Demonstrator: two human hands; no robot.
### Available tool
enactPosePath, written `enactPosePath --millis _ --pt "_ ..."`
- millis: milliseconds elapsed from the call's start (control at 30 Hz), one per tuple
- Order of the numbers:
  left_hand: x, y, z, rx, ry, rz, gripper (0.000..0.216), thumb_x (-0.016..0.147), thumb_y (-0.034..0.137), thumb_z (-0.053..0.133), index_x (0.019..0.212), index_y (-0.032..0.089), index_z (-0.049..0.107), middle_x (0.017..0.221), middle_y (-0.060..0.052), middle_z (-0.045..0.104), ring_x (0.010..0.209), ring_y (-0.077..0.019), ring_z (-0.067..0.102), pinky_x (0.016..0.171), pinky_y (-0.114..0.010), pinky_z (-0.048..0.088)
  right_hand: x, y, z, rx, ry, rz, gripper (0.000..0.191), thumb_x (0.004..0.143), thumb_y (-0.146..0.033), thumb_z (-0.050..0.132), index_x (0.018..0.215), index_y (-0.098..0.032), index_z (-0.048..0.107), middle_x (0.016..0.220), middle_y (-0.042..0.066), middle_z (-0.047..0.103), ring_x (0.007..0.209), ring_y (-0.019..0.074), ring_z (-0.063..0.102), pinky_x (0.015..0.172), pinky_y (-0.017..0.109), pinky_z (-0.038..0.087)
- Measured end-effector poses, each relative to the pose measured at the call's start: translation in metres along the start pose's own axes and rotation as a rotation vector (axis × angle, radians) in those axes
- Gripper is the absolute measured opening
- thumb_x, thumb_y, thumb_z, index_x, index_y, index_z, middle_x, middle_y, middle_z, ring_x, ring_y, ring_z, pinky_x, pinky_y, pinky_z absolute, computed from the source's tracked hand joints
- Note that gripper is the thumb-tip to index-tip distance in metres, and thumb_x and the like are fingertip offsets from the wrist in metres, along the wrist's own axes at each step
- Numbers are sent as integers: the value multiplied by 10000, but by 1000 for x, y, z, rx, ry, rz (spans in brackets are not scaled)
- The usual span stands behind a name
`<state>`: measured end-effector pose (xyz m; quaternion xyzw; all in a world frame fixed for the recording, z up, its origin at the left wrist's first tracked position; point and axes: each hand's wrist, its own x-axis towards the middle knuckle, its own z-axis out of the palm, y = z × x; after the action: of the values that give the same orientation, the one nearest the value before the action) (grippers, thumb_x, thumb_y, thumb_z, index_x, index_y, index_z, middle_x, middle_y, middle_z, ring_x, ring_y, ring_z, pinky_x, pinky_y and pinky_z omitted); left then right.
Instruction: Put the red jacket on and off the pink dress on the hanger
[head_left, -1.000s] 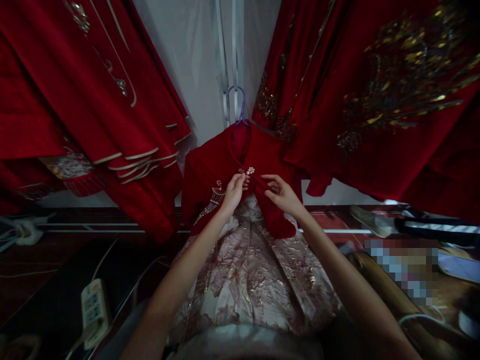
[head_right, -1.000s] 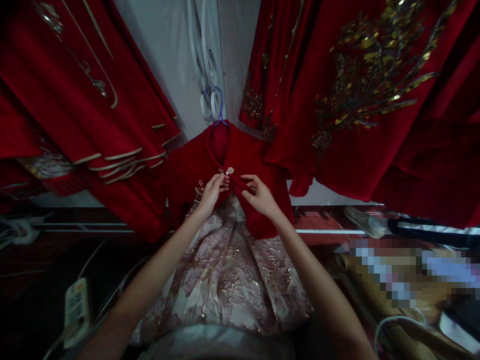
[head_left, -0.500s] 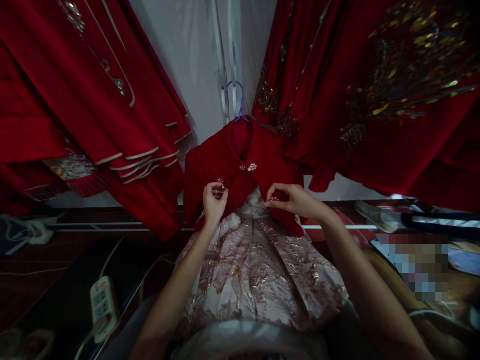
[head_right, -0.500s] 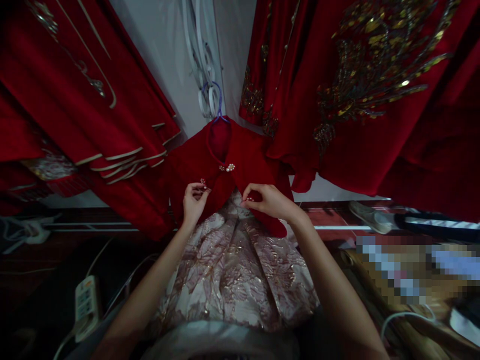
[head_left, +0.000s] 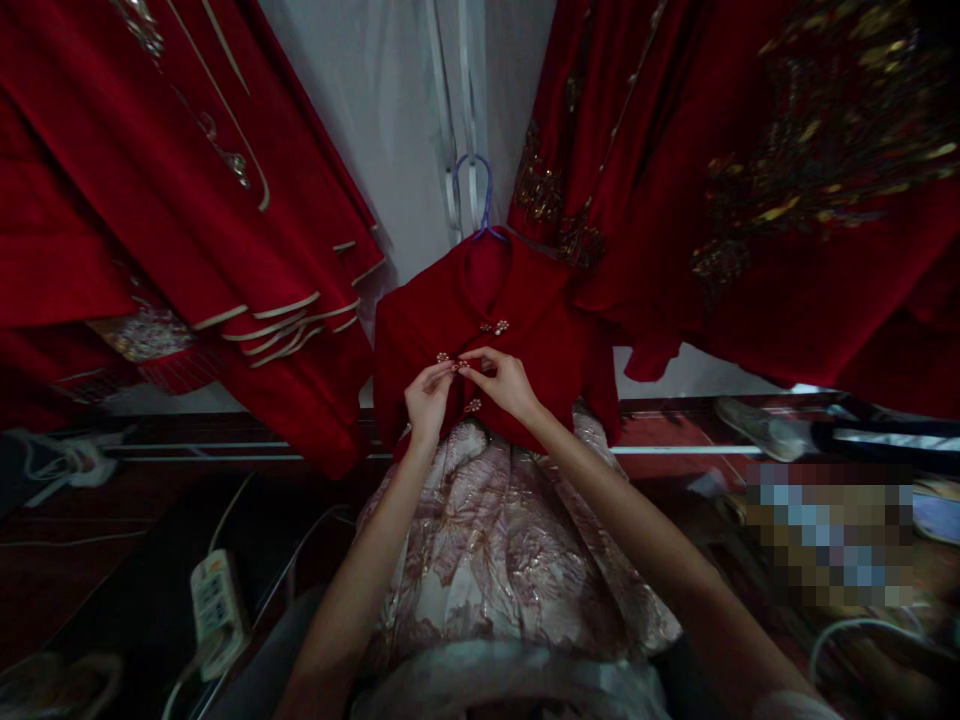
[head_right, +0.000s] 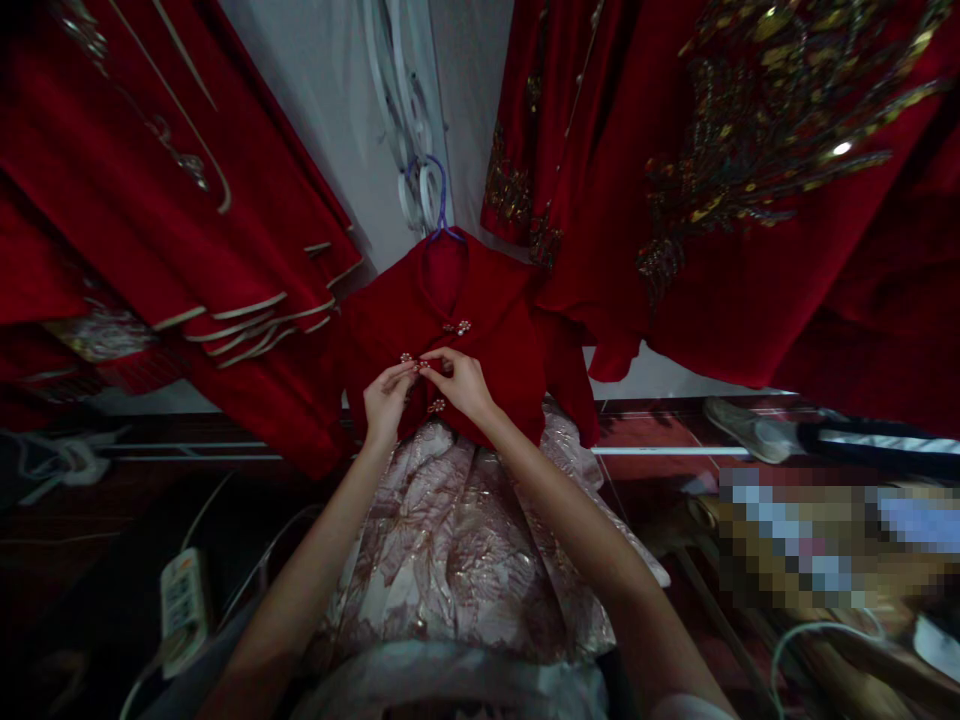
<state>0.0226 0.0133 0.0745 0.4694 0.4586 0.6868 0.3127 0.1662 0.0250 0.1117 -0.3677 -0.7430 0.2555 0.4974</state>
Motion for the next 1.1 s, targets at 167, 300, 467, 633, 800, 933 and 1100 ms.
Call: enactPosePath --millis 167,300,467,633,800,933,1100 --pt "0 3 -2 -59 12 -21 265 675 240 692 911 122 699 925 -85 721 859 -162 676 901 -340 508 6 6 13 -30 48 -30 178 808 -230 612 968 -208 686 934 10 701 779 128 620 781 252 478" --pt "4 0 -3 -44 16 -13 273 655 236 715 903 123 704 914 -84 725 840 -160 679 889 -339 514 5 9 17 -63 57 -41 183 811 -222 616 975 -212 697 922 23 695 782 139 627 777 261 492" --pt "14 -7 -6 -20 -17 -15 274 655 255 713 891 116 698 883 -89 724 798 -163 681 851 -345 524 9 13 23 -86 100 -18 206 830 -233 597 1009 -212 697 937 36 689 768 141 631 776 274 507" --pt "25 -4 -13 79 -147 58 195 681 261 691 823 128 677 843 -71 711 784 -154 664 837 -328 512 12 8 22 -85 82 -1 216 849 -236 561 1028 -216 679 935 34 686 776 143 633 794 297 517" --pt "16 -19 -29 150 -124 109 153 784 207 565 925 158 600 928 -63 672 871 -143 640 878 -328 486 -20 10 5 137 -79 92 359 846 -231 542 1201 -216 490 1037 61 654 930 142 642 798 294 543" --pt "-4 -53 -42 294 2 28 170 724 87 547 875 166 545 879 -44 606 816 -126 605 821 -309 491 -51 30 -17 97 -94 162 184 833 -241 546 1007 -192 515 985 74 648 898 147 643 769 300 542" --pt "-25 -69 -41 358 -48 -151 336 621 69 638 918 154 506 866 -39 572 768 -127 594 692 -271 496 -58 46 -19 -32 -222 208 193 824 -222 544 1011 -174 546 922 60 652 738 123 629 708 279 519"
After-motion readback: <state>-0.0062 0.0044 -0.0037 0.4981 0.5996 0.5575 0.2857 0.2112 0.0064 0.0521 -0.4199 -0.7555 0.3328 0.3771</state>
